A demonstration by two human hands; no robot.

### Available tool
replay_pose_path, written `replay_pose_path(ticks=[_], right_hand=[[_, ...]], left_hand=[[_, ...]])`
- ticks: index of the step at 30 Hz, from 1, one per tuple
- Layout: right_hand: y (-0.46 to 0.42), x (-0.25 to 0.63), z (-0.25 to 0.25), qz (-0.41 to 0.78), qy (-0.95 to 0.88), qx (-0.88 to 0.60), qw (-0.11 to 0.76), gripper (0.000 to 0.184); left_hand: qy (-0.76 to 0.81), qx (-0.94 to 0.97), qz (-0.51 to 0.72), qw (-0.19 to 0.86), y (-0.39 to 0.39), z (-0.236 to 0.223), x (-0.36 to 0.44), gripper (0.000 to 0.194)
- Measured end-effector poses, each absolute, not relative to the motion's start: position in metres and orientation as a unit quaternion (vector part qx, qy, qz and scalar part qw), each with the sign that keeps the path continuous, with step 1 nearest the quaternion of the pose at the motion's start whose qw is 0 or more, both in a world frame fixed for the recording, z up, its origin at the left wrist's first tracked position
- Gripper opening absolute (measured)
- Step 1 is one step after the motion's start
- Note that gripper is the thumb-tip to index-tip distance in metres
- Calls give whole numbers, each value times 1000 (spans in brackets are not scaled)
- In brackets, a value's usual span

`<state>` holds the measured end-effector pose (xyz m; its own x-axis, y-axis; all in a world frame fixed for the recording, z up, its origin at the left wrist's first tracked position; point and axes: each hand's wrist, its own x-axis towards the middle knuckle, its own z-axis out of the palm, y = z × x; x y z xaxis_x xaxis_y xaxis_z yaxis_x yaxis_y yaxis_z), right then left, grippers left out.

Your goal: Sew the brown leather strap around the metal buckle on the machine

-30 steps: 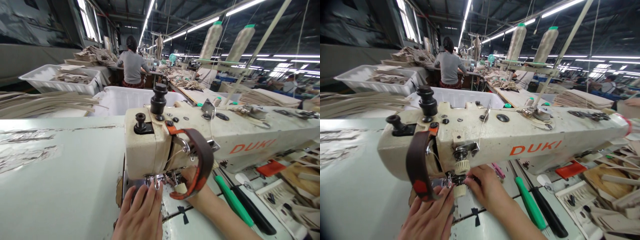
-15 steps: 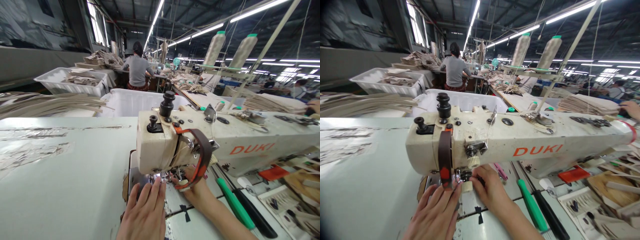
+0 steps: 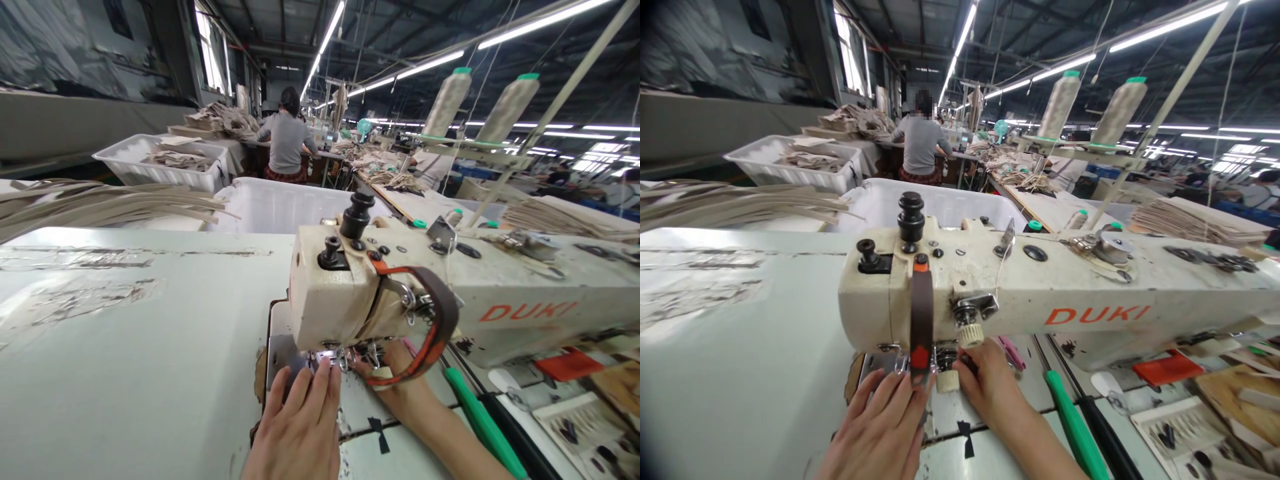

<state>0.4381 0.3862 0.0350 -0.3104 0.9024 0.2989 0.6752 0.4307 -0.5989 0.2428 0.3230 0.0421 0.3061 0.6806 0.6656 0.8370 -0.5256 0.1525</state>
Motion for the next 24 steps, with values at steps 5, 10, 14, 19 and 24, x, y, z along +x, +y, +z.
replay_pose_path(ticks=[5,10,14,19,24], right_hand=[[385,440,38,163,-791,-498,316,13],[379,441,57,156,-807,-487,295,15],[379,437,51,143,-814,-485,287,16],[383,437,40,123,-798,-509,298,9],[384,443,45,185,-795,-494,300,10]], left_hand=[[-478,-798,-348,114,322,41,241,34],[-486,-796,-338,124,319,37,239,32],[-486,-815,-288,130,319,39,237,33],[-496,-821,-259,109,319,39,237,35],[-505,-808,-284,109,316,35,238,39]])
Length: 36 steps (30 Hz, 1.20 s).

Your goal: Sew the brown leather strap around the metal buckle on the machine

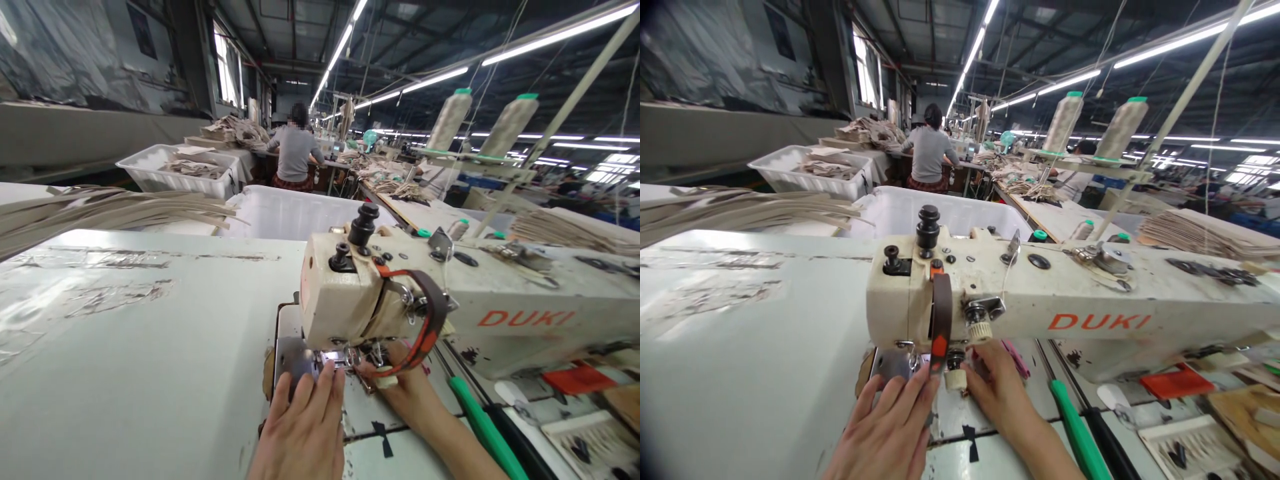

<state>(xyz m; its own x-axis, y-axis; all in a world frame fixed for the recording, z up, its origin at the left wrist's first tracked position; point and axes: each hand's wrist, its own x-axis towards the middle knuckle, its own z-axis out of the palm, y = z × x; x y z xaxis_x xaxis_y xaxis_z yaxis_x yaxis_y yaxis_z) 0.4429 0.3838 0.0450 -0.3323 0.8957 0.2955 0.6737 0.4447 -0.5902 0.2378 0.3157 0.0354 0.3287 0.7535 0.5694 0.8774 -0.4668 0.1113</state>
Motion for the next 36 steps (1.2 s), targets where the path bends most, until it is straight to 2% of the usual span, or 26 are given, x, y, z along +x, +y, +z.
replay_pose_path(ticks=[4,10,13,15,17,22,26,31,36], right_hand=[[385,440,47,207,-791,-493,299,17],[382,432,57,210,-778,-515,293,6],[372,432,68,230,-782,-509,277,35],[366,433,74,226,-789,-506,265,44],[362,433,79,209,-803,-498,252,38],[365,438,89,191,-827,-481,221,12],[370,448,93,179,-829,-474,236,9],[375,457,87,167,-842,-449,247,16],[389,456,75,175,-836,-461,241,21]], left_hand=[[-503,-808,-287,109,315,38,238,37],[-508,-799,-309,88,317,43,239,43],[-509,-799,-313,65,318,41,238,45],[-506,-799,-320,58,318,38,238,49],[-501,-797,-331,63,318,34,238,51],[-489,-790,-357,97,320,30,239,44],[-491,-795,-343,96,322,33,239,46],[-497,-801,-325,78,321,35,238,54],[-496,-803,-324,70,319,34,238,54]])
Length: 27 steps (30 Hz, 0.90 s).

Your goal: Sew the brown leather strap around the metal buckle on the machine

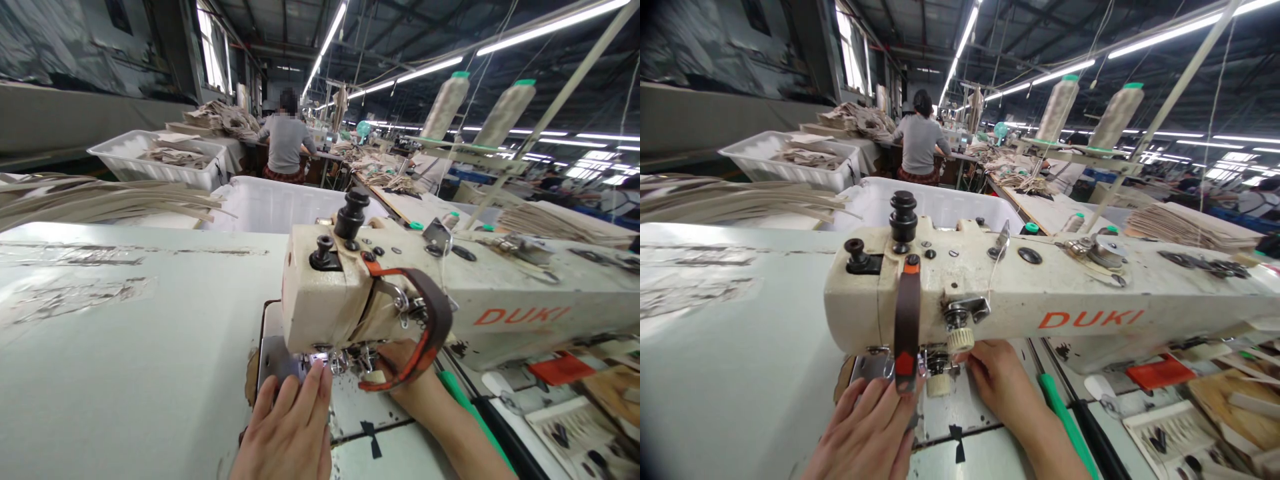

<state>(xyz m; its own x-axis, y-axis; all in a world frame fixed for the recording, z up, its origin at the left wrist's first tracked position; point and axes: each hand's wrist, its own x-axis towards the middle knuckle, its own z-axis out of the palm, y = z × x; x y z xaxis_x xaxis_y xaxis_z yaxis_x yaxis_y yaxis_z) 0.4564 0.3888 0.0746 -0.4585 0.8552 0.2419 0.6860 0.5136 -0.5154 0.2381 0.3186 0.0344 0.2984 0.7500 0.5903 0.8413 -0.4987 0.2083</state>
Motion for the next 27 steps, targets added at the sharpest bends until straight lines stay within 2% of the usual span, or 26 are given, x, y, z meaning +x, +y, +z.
replay_pose_path(ticks=[8,15,19,23,27], right_hand=[[381,448,74,131,-812,-477,310,23],[382,443,71,197,-821,-464,267,15],[386,440,67,209,-816,-476,253,20],[385,441,57,194,-798,-502,270,9],[385,436,52,192,-787,-506,297,12]], left_hand=[[-491,-816,-289,97,317,37,237,37],[-487,-823,-281,85,318,39,235,39],[-480,-834,-257,91,318,40,234,42],[-499,-806,-307,81,318,38,239,41],[-495,-807,-308,90,319,42,240,38]])
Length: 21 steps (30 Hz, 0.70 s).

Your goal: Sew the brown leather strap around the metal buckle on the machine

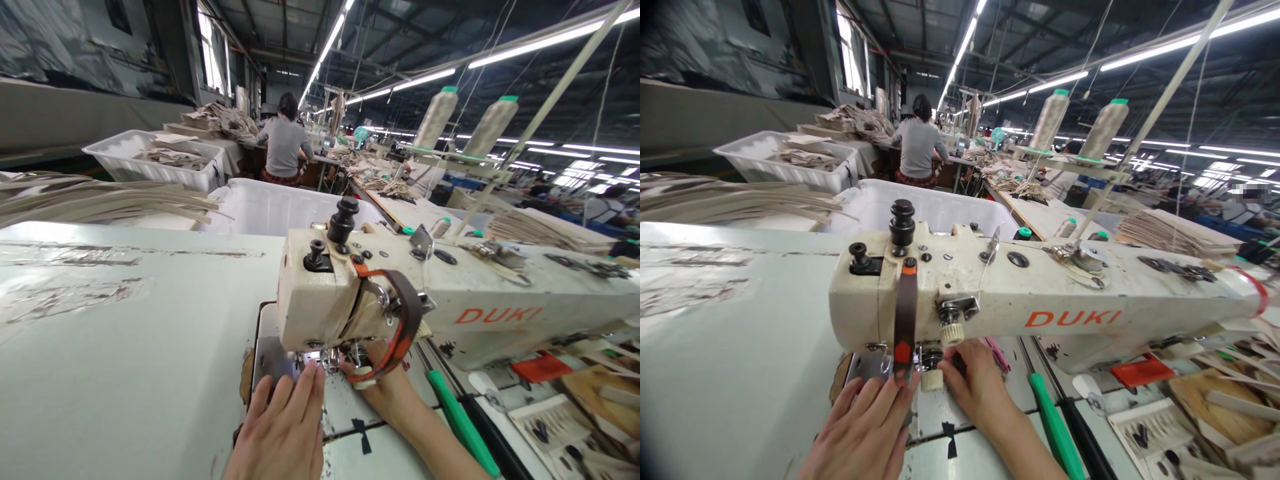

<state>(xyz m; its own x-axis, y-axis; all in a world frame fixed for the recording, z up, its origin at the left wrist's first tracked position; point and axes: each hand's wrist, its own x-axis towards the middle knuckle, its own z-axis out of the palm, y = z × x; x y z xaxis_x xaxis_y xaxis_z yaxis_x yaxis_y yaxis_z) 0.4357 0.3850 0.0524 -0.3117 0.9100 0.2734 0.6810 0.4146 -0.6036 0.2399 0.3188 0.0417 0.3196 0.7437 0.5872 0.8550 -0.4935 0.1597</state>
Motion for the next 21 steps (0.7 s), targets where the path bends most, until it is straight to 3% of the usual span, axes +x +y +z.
replay_pose_path(ticks=[6,8,10,13,15,18,21], right_hand=[[364,451,111,147,-775,-534,304,22],[344,481,132,98,-779,-566,252,21],[322,514,137,-59,-787,-599,137,32],[291,547,114,-241,-792,-559,51,48],[279,551,94,-253,-790,-558,20,42],[274,547,87,-203,-780,-588,63,34],[281,550,118,-156,-699,-656,240,28]], left_hand=[[-463,-817,-309,152,322,53,234,42],[-456,-812,-325,165,323,54,235,40],[-452,-810,-333,170,323,54,235,38],[-447,-813,-325,186,322,52,235,37],[-438,-821,-304,204,321,50,235,38],[-428,-828,-287,219,320,48,233,38],[-448,-829,-275,192,318,48,233,40]])
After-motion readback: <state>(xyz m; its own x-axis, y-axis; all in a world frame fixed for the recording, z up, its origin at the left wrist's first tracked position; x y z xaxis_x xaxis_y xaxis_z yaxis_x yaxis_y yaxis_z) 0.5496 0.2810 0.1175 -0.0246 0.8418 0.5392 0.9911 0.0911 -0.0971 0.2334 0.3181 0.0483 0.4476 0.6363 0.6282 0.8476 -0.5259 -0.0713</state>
